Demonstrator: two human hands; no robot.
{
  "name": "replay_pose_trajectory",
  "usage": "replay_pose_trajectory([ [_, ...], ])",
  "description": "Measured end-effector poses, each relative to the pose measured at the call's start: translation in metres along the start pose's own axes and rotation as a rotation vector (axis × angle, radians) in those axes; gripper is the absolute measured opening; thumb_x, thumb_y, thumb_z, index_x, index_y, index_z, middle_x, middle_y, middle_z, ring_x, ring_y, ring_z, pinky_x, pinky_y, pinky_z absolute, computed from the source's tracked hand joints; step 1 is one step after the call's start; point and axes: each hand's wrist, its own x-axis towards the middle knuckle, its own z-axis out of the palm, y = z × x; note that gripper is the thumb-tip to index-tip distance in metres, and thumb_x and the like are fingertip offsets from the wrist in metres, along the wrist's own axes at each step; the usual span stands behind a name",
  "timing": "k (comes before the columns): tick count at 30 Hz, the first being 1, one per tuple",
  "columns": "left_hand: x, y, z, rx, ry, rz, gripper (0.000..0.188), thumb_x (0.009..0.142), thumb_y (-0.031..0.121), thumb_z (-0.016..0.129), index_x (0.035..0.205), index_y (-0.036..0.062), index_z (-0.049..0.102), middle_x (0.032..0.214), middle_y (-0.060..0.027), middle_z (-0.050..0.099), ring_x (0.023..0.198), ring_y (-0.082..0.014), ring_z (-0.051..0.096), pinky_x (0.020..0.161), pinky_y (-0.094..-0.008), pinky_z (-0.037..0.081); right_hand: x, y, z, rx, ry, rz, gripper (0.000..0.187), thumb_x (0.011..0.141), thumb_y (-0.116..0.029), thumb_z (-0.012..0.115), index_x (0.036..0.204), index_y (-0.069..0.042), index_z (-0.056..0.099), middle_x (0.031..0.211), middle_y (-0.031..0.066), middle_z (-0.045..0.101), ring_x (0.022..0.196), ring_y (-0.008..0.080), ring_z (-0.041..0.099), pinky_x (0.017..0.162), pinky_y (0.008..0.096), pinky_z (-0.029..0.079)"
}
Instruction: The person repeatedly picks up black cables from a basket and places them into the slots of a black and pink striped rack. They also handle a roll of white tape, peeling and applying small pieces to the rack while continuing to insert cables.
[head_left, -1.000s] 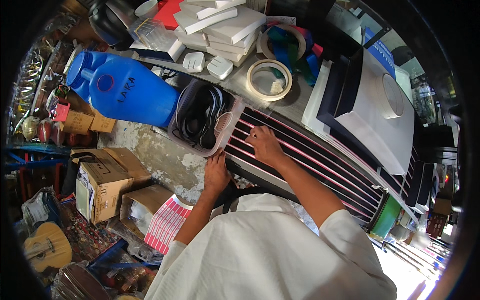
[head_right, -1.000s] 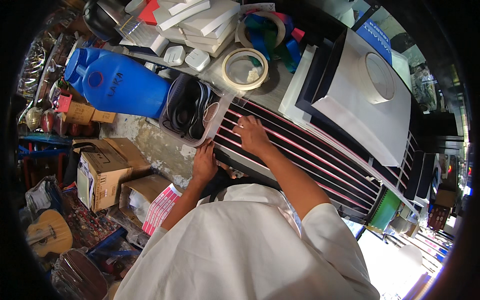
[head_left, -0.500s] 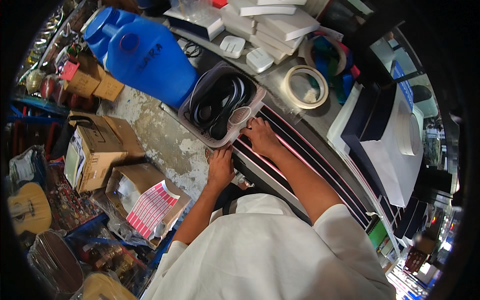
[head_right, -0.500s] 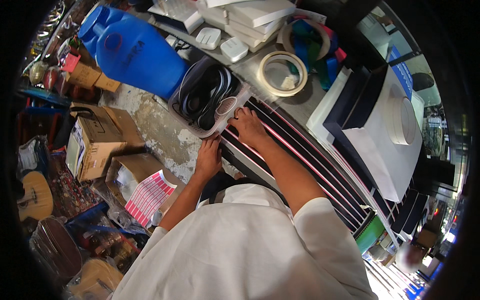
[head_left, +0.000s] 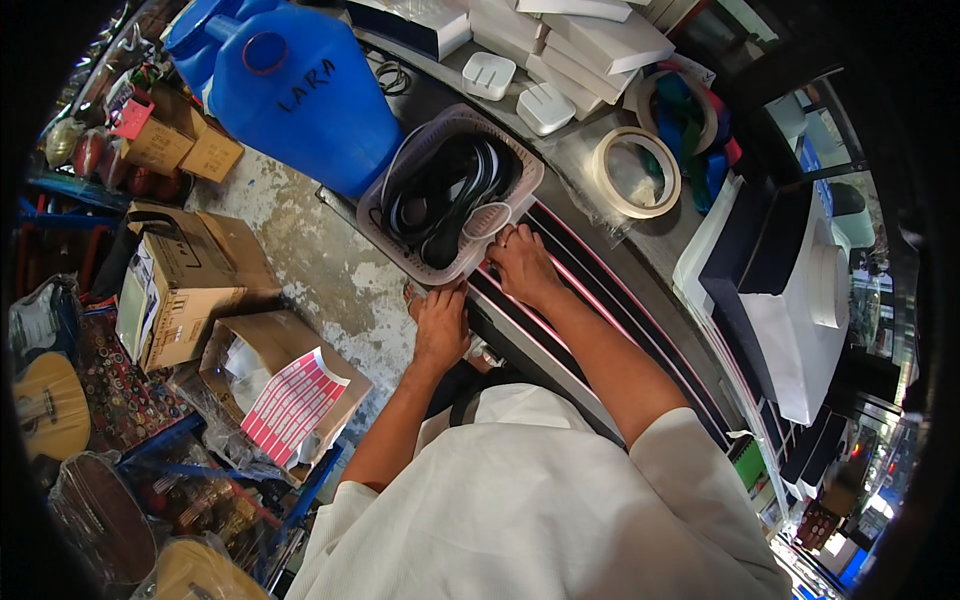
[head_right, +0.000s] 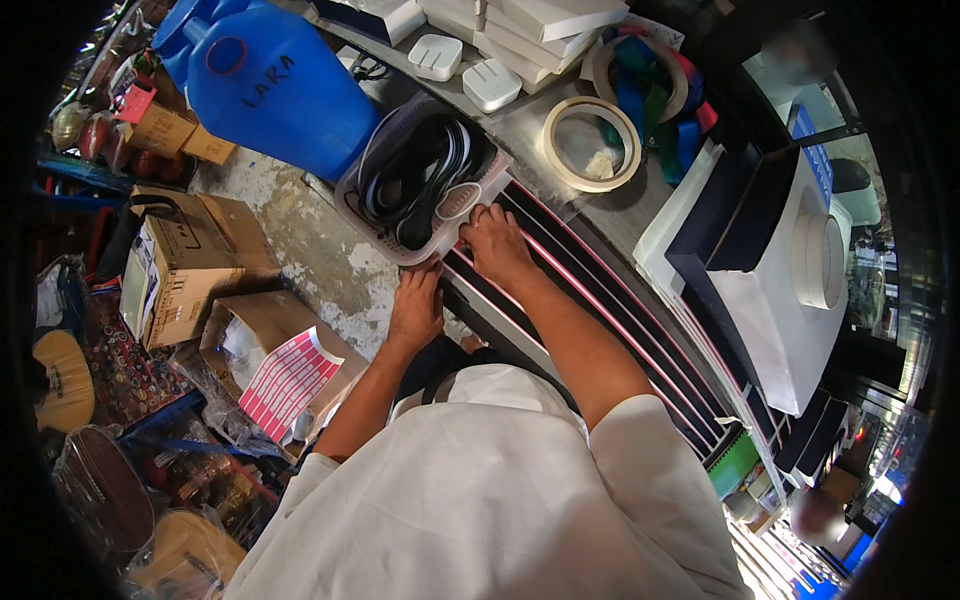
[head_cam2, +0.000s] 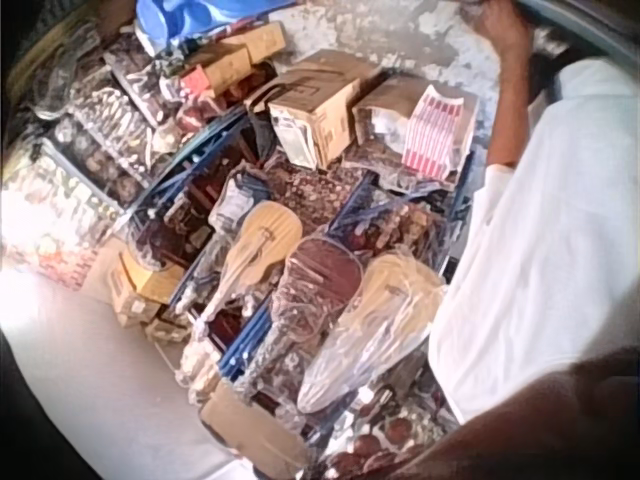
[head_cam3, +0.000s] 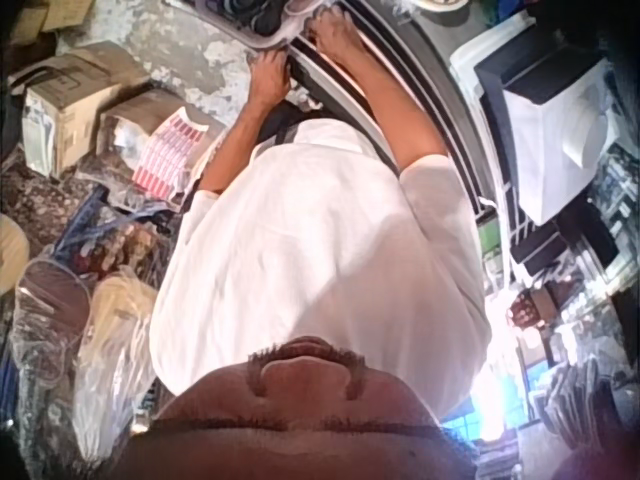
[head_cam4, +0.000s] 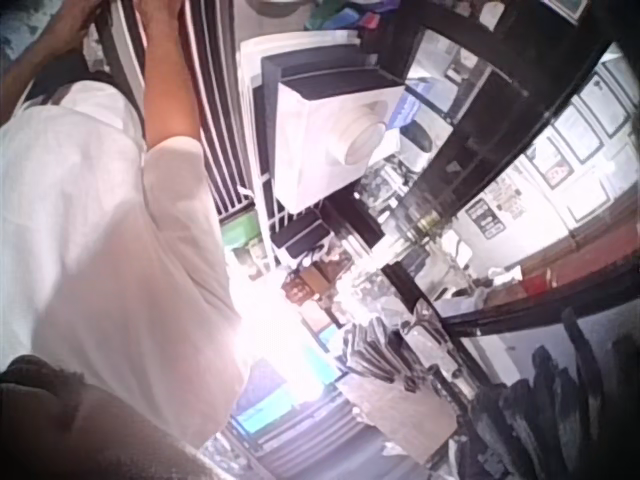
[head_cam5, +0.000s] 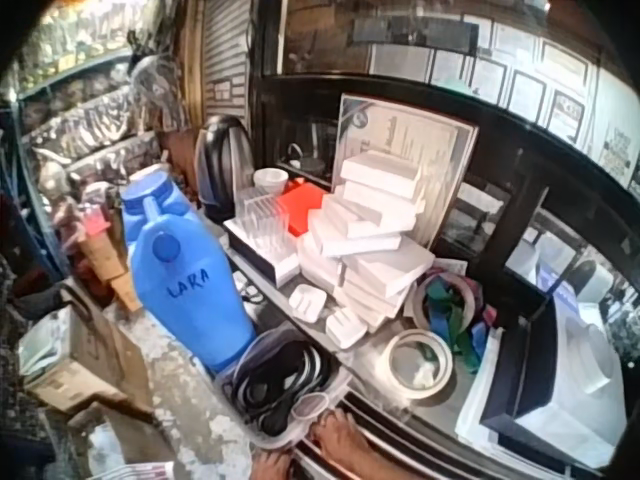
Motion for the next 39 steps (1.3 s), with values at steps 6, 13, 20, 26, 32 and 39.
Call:
replay_pose_trajectory([
  [6,-0.001,-0.003,0.002,0.01,0.017,0.008,0.062,0.097,0.002,0.068,0.157,-0.0033,0.056,0.161,-0.0202,0.056,0.145,-0.0426,0.052,0.123,-0.0562,0.042,0.005,-0.006,0.008,0.005,0.021,0.037,0.013,0.091,-0.011,0.072,0.099,-0.007,0.082,0.119,0.0178,0.067,0.123,0.039,0.06,0.103,0.0528,0.049],
  [13,-0.001,-0.005,0.005,0.047,0.035,0.033,0.061,0.097,0.002,0.069,0.157,-0.0034,0.057,0.161,-0.0209,0.055,0.145,-0.0424,0.052,0.122,-0.056,0.043,0.009,-0.007,0.01,-0.013,0.028,0.054,0.013,0.09,-0.01,0.073,0.098,-0.007,0.083,0.121,0.0191,0.067,0.122,0.0405,0.06,0.102,0.0533,0.049],
  [20,-0.002,-0.004,0.005,0.043,0.036,0.032,0.061,0.096,0.003,0.07,0.156,-0.0039,0.057,0.16,-0.0216,0.056,0.144,-0.0429,0.053,0.122,-0.0554,0.042,0.007,-0.01,0.01,0.014,0.026,0.087,0.021,0.089,-0.008,0.075,0.108,-0.007,0.085,0.126,0.0181,0.066,0.122,0.0415,0.059,0.104,0.054,0.049],
  [26,-0.001,-0.002,0.004,0.02,0.033,0.016,0.062,0.095,0.003,0.071,0.156,-0.0037,0.057,0.16,-0.0213,0.056,0.143,-0.0427,0.053,0.122,-0.0555,0.042,-0.002,0.006,0.011,0.012,0.2,0.219,0.024,0.092,-0.005,0.072,0.114,-0.01,0.079,0.128,0.0124,0.063,0.125,0.0386,0.058,0.108,0.055,0.048],
  [32,-0.002,-0.002,0.005,0.007,0.006,-0.027,0.062,0.096,0.004,0.07,0.156,-0.0027,0.057,0.162,-0.0205,0.055,0.146,-0.0415,0.052,0.123,-0.0574,0.04,-0.027,0.021,0.007,0.082,0.317,0.233,0.022,0.093,-0.003,0.073,0.113,-0.012,0.077,0.124,0.0123,0.061,0.12,0.0397,0.058,0.107,0.0563,0.049],
  [39,-0.001,-0.005,0.007,0.014,0.011,-0.005,0.061,0.097,0.004,0.07,0.156,-0.002,0.057,0.163,-0.0193,0.054,0.147,-0.0415,0.051,0.124,-0.0594,0.038,-0.014,0.021,-0.001,0.058,0.235,0.066,0.025,0.09,-0.006,0.074,0.113,-0.012,0.082,0.128,0.013,0.061,0.123,0.0372,0.058,0.106,0.0544,0.051],
])
